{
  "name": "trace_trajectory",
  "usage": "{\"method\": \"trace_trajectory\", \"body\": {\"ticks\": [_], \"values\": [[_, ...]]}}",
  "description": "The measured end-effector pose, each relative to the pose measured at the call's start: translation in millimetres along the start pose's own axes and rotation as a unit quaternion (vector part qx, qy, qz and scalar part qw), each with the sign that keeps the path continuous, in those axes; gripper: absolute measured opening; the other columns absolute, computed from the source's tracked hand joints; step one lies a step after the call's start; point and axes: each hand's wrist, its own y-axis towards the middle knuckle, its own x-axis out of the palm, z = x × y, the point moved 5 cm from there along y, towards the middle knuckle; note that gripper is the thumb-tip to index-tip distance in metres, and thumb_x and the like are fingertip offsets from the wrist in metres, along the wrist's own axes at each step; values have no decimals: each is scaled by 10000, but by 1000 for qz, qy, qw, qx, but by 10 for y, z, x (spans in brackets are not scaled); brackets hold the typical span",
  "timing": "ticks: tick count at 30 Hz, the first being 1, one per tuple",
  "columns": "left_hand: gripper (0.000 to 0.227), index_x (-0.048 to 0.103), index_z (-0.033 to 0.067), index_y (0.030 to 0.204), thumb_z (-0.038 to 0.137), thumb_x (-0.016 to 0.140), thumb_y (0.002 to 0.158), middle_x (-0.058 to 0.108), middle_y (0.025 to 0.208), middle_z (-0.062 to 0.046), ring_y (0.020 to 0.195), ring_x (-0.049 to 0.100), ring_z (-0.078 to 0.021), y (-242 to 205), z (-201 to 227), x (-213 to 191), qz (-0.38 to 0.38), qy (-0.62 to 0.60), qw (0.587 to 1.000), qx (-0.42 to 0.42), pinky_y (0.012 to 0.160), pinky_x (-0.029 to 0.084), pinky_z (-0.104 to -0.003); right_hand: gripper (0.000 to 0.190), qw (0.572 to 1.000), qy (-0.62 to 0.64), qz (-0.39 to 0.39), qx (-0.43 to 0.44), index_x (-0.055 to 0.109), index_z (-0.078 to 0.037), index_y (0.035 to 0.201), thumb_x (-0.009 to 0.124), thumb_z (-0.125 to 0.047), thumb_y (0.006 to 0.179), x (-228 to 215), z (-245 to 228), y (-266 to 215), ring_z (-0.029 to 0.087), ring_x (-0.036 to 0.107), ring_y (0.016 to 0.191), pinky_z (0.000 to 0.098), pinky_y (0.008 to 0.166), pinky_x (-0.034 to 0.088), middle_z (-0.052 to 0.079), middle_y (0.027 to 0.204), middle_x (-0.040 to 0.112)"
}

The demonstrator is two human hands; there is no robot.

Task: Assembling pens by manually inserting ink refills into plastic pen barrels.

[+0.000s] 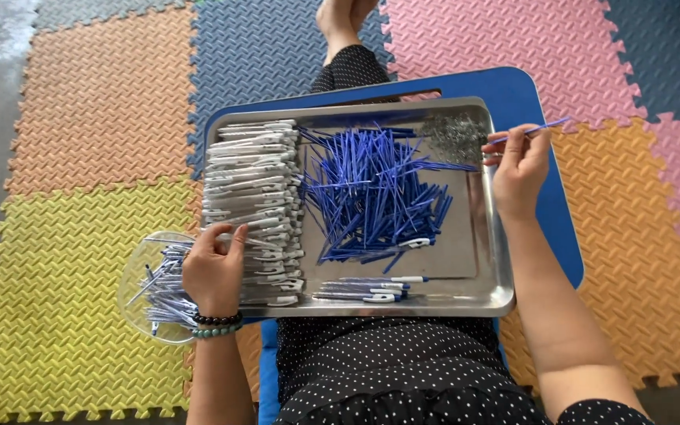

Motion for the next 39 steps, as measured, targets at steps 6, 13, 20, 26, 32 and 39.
{"method": "trace_trajectory", "body": {"ticks": [6,13,20,26,32,39], "values": [[87,767,276,931,264,832,875,655,762,62,759,675,-207,-350,437,346,-52,-125,964,230,684,533,-343,115,999,3,-15,-28,424,-43,1182,405,-156,1186,40,11,5,237,722,802,278,652,604,202,989,684],[104,725,288,989,262,749,891,668,925,47,665,713,-239,-1093,1531,893,-124,-149,877,440,582,573,-343,119,999,-21,-27,-23,467,-10,1178,571,-16,1121,68,-17,-7,218,725,853,285,704,612,205,1037,704],[215,691,188,1037,326,768,890,634,921,-22,699,693,-252,-1285,1627,1147,-112,-69,860,493,588,558,-341,96,994,-110,-21,14,673,-99,1044,760,-138,1042,10,25,-58,118,675,694,242,621,552,83,914,751],[181,699,204,1103,283,713,940,649,981,-9,825,707,-268,-1014,1650,949,-198,-192,876,395,679,579,-375,119,996,-21,-46,75,713,-113,972,815,-174,976,248,-498,-194,93,658,619,224,603,559,52,788,718],[313,591,6,1335,141,537,1058,729,1049,-150,896,703,-214,-677,1397,995,-336,-553,762,-20,801,609,-368,105,968,138,-159,136,686,-68,922,776,-120,937,740,-913,-654,156,686,603,258,594,578,122,742,731],[453,563,-73,1387,-44,652,944,641,1040,-112,898,758,-238,-761,1286,1174,-322,-673,651,-138,830,666,-426,117,949,171,-219,151,718,-29,941,814,-42,875,965,-710,-961,110,655,626,227,603,558,104,734,744]]}}
